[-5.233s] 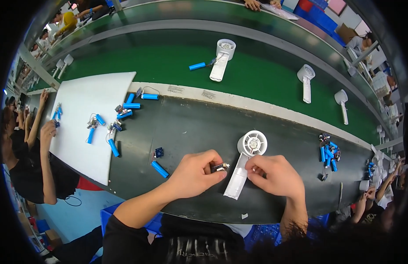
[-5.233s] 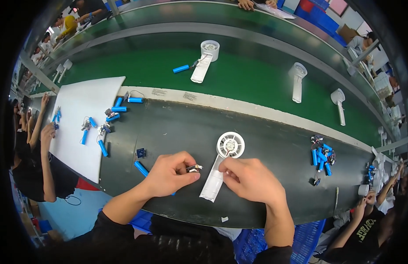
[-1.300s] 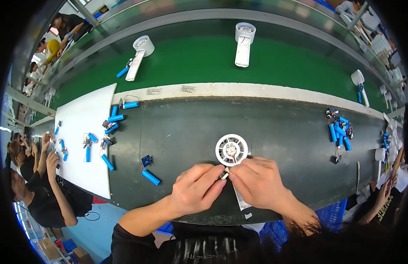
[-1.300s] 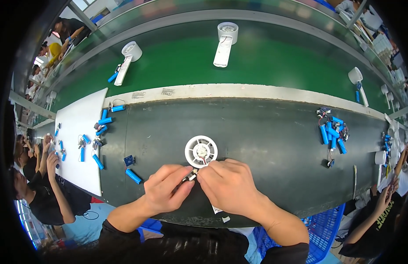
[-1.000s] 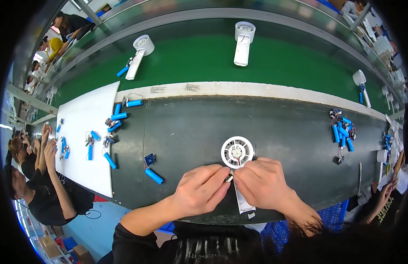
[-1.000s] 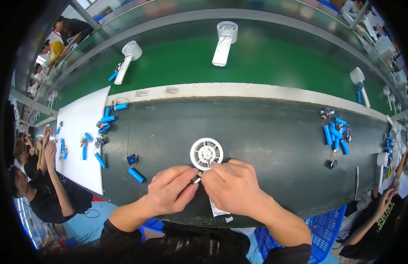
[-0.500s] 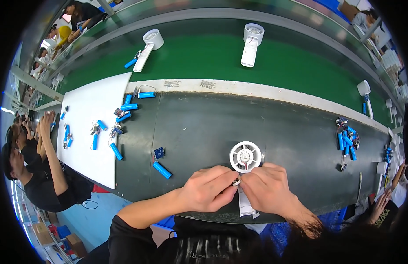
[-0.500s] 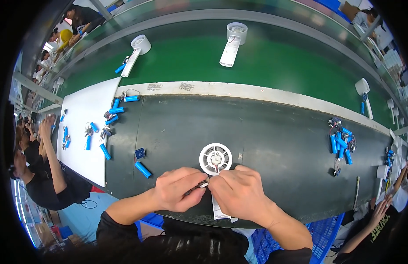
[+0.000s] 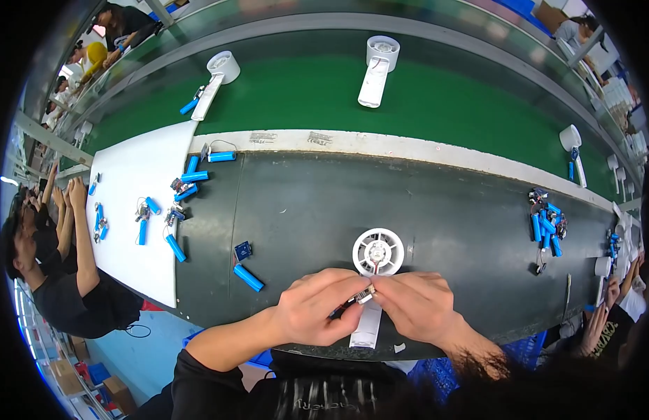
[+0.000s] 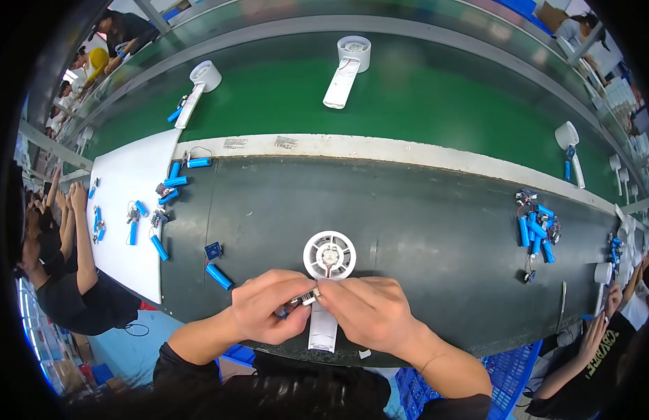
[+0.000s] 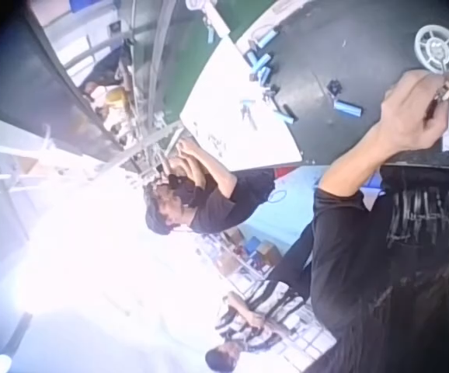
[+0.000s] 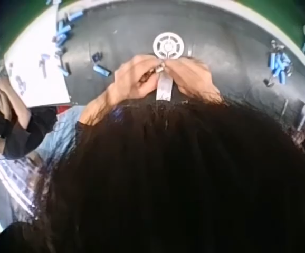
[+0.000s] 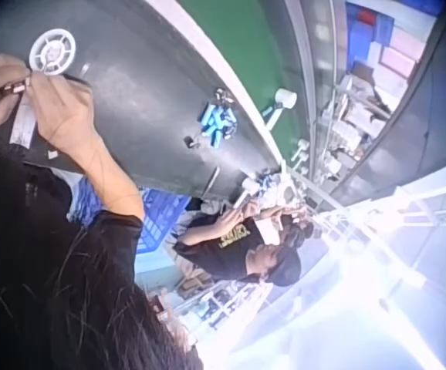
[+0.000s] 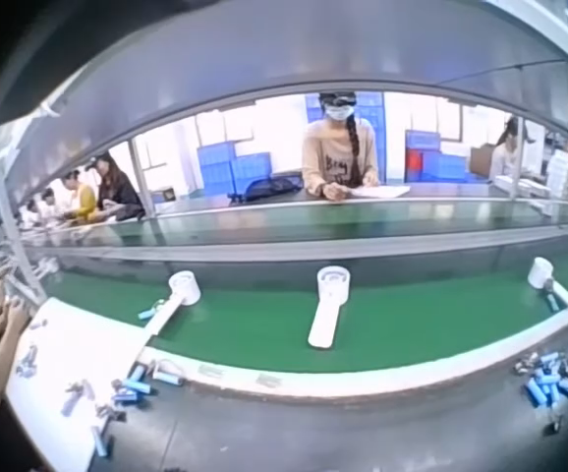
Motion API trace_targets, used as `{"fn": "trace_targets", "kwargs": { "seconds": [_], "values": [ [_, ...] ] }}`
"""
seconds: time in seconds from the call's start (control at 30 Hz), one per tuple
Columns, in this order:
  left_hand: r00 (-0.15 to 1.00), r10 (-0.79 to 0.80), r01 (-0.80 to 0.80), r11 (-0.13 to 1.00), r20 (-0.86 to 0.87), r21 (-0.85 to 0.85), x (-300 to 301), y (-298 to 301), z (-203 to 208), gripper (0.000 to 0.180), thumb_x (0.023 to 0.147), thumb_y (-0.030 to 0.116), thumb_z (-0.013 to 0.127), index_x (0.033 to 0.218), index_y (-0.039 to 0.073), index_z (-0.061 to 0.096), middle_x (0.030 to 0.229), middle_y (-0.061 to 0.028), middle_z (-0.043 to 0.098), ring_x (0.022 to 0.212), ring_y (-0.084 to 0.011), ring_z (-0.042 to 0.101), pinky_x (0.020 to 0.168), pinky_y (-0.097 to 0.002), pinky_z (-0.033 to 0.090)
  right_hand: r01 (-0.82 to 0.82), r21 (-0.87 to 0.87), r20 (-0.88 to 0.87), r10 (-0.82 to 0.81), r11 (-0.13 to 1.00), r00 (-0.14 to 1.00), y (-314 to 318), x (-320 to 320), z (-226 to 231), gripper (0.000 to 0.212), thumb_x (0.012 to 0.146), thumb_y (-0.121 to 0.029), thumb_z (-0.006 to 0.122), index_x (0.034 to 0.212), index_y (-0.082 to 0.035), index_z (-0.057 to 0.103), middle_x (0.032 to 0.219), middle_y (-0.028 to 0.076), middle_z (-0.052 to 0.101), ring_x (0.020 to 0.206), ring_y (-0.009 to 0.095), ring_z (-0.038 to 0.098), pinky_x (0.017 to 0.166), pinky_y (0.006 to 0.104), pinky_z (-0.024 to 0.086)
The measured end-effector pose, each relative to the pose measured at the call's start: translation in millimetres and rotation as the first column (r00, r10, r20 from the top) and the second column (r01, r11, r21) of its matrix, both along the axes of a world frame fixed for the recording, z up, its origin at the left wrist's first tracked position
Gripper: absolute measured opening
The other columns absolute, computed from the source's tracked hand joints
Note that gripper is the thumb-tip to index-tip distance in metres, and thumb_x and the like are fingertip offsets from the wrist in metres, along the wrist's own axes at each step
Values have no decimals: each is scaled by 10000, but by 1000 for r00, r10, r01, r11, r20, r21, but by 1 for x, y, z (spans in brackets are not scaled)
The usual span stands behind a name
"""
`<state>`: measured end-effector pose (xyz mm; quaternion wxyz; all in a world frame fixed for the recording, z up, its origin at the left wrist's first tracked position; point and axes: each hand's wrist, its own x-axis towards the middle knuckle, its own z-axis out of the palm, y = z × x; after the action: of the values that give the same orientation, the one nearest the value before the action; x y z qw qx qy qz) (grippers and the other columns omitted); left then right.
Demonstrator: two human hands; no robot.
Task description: The person assembles handheld fans along an assembly line by connecting the motor wire connector to the circuit board and positioning the components into the plastic fan casing by hand.
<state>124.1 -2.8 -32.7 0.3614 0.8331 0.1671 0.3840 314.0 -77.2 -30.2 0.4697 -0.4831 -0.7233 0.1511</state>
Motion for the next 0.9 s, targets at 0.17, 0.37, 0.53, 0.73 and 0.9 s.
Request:
{"fn": "trace_targets", "kwargs": {
  "seconds": [0.17,0.37,0.53,0.73,0.9],
  "values": [
    [999,-34,34,999,18,-16,0,2,1,355,691,-28,672,1041,-86,679,925,-200,688,693,-230,691,574,-290,564,-16,28,-21,16,999,1000,0,2,-2,225,745,19,762,942,58,659,763,99,642,594,243,652,509,338,536],
    [999,-34,35,999,25,-26,0,1,1,310,746,-49,606,1044,-99,675,922,-210,689,706,-246,696,595,-298,571,-49,-6,-39,48,999,998,0,3,-2,225,731,32,756,942,60,683,788,145,694,603,265,678,557,332,559],
    [1000,-21,22,998,6,-52,-3,2,-1,285,781,-30,628,1051,-101,682,919,-208,700,688,-237,696,590,-297,570,-41,-14,-17,41,999,999,0,0,-6,247,729,45,743,964,63,671,798,151,697,603,268,678,562,339,561],
    [1000,-27,26,998,-14,-50,-4,-4,2,292,773,-10,632,1045,-100,690,886,-201,705,658,-229,687,566,-289,562,-81,-87,-55,76,993,996,-5,3,1,204,755,40,719,954,51,677,771,146,697,612,264,687,573,339,566],
    [999,-41,41,999,10,17,-2,-7,4,300,738,-17,625,1017,-104,694,867,-193,703,656,-237,683,559,-294,562,-101,-52,-143,93,993,985,-6,3,1,205,737,36,735,933,38,674,772,130,686,619,273,677,568,351,560]
  ]
}}
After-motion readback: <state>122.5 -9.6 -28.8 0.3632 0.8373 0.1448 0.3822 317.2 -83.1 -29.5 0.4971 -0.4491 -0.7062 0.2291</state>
